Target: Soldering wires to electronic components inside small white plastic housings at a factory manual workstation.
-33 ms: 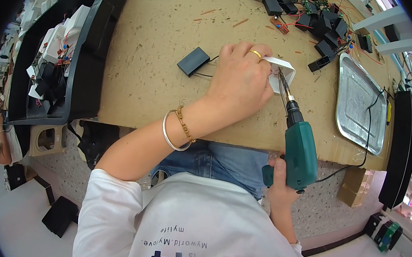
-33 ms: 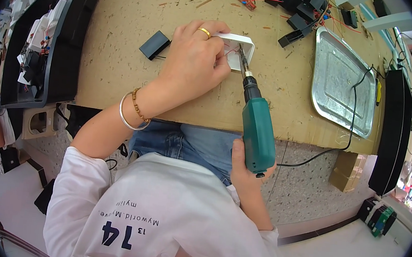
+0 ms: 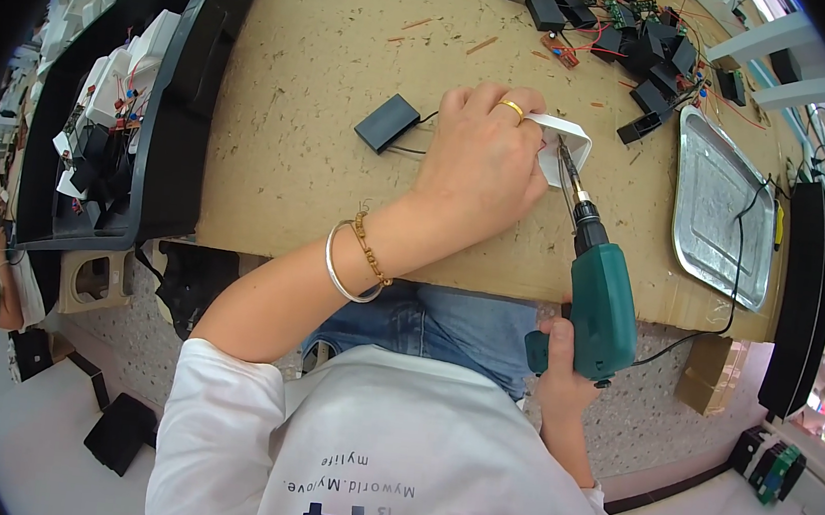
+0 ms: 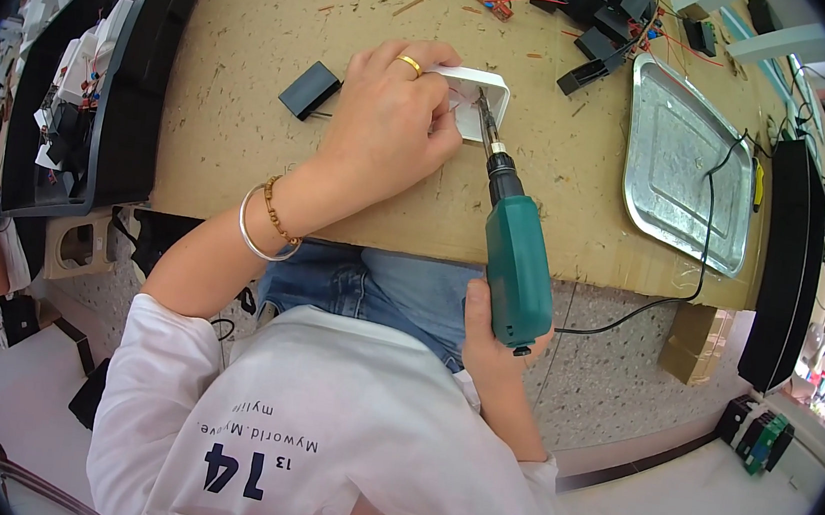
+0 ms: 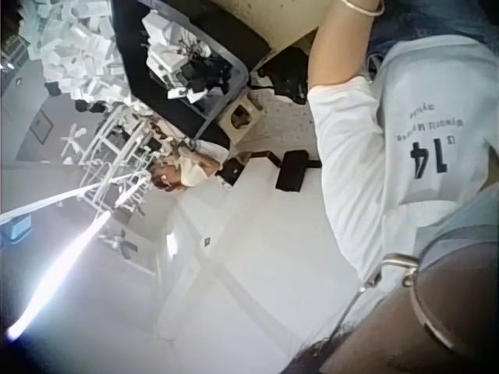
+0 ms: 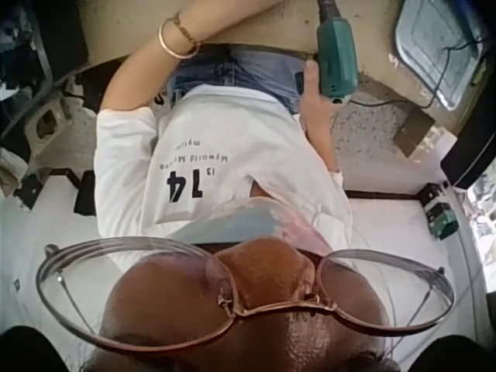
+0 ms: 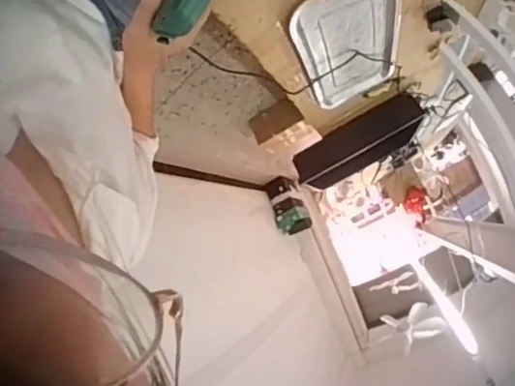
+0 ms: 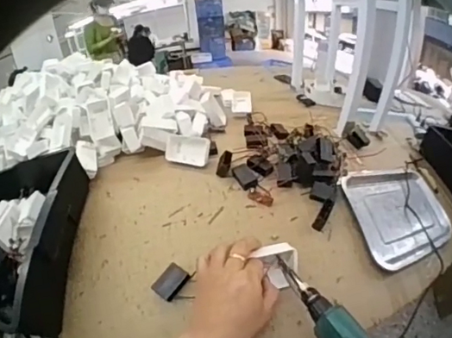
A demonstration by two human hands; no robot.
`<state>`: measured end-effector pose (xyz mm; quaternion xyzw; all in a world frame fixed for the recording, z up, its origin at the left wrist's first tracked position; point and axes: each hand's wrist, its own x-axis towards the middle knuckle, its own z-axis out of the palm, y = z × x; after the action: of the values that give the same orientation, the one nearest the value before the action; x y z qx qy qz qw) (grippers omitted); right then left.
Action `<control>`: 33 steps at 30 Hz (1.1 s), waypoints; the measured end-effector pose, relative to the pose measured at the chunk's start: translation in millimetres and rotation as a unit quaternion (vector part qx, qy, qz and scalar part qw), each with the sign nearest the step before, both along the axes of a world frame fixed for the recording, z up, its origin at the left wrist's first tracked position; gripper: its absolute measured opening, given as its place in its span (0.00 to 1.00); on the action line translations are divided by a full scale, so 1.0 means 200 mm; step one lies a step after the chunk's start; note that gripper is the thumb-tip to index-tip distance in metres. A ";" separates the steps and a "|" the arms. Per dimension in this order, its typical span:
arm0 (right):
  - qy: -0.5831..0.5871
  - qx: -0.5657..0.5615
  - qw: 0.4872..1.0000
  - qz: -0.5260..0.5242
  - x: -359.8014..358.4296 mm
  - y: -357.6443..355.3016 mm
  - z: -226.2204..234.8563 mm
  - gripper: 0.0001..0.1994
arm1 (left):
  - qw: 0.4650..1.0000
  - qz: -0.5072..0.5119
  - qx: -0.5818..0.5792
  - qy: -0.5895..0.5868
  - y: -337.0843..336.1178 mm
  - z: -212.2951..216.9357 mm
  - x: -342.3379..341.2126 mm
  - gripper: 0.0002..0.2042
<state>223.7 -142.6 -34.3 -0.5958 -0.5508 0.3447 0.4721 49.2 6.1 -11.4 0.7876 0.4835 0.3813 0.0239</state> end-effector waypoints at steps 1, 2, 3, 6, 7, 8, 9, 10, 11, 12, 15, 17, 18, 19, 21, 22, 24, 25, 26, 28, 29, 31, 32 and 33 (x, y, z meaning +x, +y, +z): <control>0.023 0.003 1.000 -0.008 -0.01 0.00 0.01 0.16 | 1.000 0.000 -0.001 0.000 0.00 0.00 0.00 0.06; 0.023 0.003 1.000 -0.008 -0.01 0.01 0.01 0.16 | 1.000 0.000 0.003 0.002 0.00 0.00 0.00 0.06; 0.024 0.004 1.000 -0.006 -0.01 0.01 0.01 0.17 | 1.000 0.000 0.007 0.004 0.00 -0.01 0.00 0.06; 0.022 -0.006 1.000 -0.001 0.00 0.00 0.00 0.17 | 1.000 0.001 0.005 0.006 0.00 0.00 0.00 0.06; 0.019 -0.018 1.000 0.002 0.00 0.00 0.00 0.18 | 1.000 0.001 0.005 0.006 0.00 0.00 0.00 0.06; 0.019 -0.018 1.000 0.002 0.00 0.00 0.00 0.18 | 1.000 0.001 0.008 0.005 0.00 -0.01 0.00 0.06; 0.034 -0.016 0.999 -0.004 0.00 0.00 0.01 0.18 | 1.000 0.001 0.011 0.004 0.00 -0.01 0.00 0.06; 0.050 -0.014 0.999 -0.010 -0.01 0.00 0.01 0.18 | 1.000 0.001 0.011 0.004 0.00 -0.01 0.00 0.06; 0.050 -0.014 0.999 -0.010 -0.01 0.00 0.01 0.18 | 1.000 0.001 0.008 0.004 0.00 0.00 0.00 0.06; 0.048 -0.018 0.999 -0.007 0.00 0.00 0.00 0.19 | 1.000 0.001 0.006 0.004 0.00 -0.01 0.00 0.06; 0.035 -0.023 0.999 0.001 0.01 -0.01 -0.01 0.19 | 1.000 -0.002 -0.002 0.003 0.00 -0.02 0.00 0.06; 0.027 -0.020 0.999 0.007 0.01 -0.01 0.00 0.20 | 1.000 -0.002 0.002 0.004 0.00 0.00 0.00 0.06; 0.044 -0.009 0.999 0.000 -0.01 -0.01 0.02 0.21 | 1.000 -0.002 0.005 0.004 0.00 0.01 0.00 0.06; 0.060 0.002 0.998 -0.007 -0.02 0.00 0.02 0.22 | 1.000 -0.002 0.005 0.004 0.00 0.01 0.00 0.06; 0.067 0.002 0.998 -0.011 -0.01 -0.02 0.04 0.23 | 1.000 -0.004 -0.003 0.003 0.01 0.00 0.00 0.06; 0.076 0.002 0.997 -0.013 -0.01 -0.03 0.04 0.24 | 1.000 -0.003 -0.003 0.003 0.01 0.00 0.00 0.06; 0.078 0.003 0.997 -0.015 0.00 -0.06 0.04 0.25 | 1.000 -0.003 0.002 0.001 0.00 0.00 -0.01 0.06; 0.078 0.005 0.997 -0.018 0.00 -0.07 0.04 0.26 | 1.000 -0.004 0.002 0.001 0.00 0.00 -0.01 0.06; 0.078 0.005 0.997 -0.019 0.02 -0.07 0.04 0.26 | 1.000 -0.008 -0.014 0.013 0.00 0.01 -0.01 0.04; 0.031 0.044 0.998 -0.015 0.05 -0.07 0.03 0.27 | 0.999 -0.012 -0.030 0.026 0.00 0.01 -0.01 0.09; 0.031 0.044 0.998 -0.015 0.04 -0.07 0.03 0.27 | 1.000 -0.009 -0.016 0.013 0.00 0.01 -0.01 0.04; 0.053 0.044 0.997 -0.035 0.03 -0.07 0.04 0.28 | 1.000 -0.006 -0.002 0.001 0.00 0.00 0.00 0.06; 0.054 0.045 0.997 -0.035 0.03 -0.07 0.04 0.28 | 1.000 -0.005 -0.003 0.001 0.00 0.00 0.00 0.06; 0.047 0.050 0.997 -0.034 0.03 -0.07 0.04 0.28 | 1.000 -0.004 -0.004 0.001 0.00 0.00 0.00 0.06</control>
<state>230.7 -157.1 -26.3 -0.5733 -0.5237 0.3281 0.5380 48.3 5.6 -11.4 0.7898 0.4823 0.3780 0.0279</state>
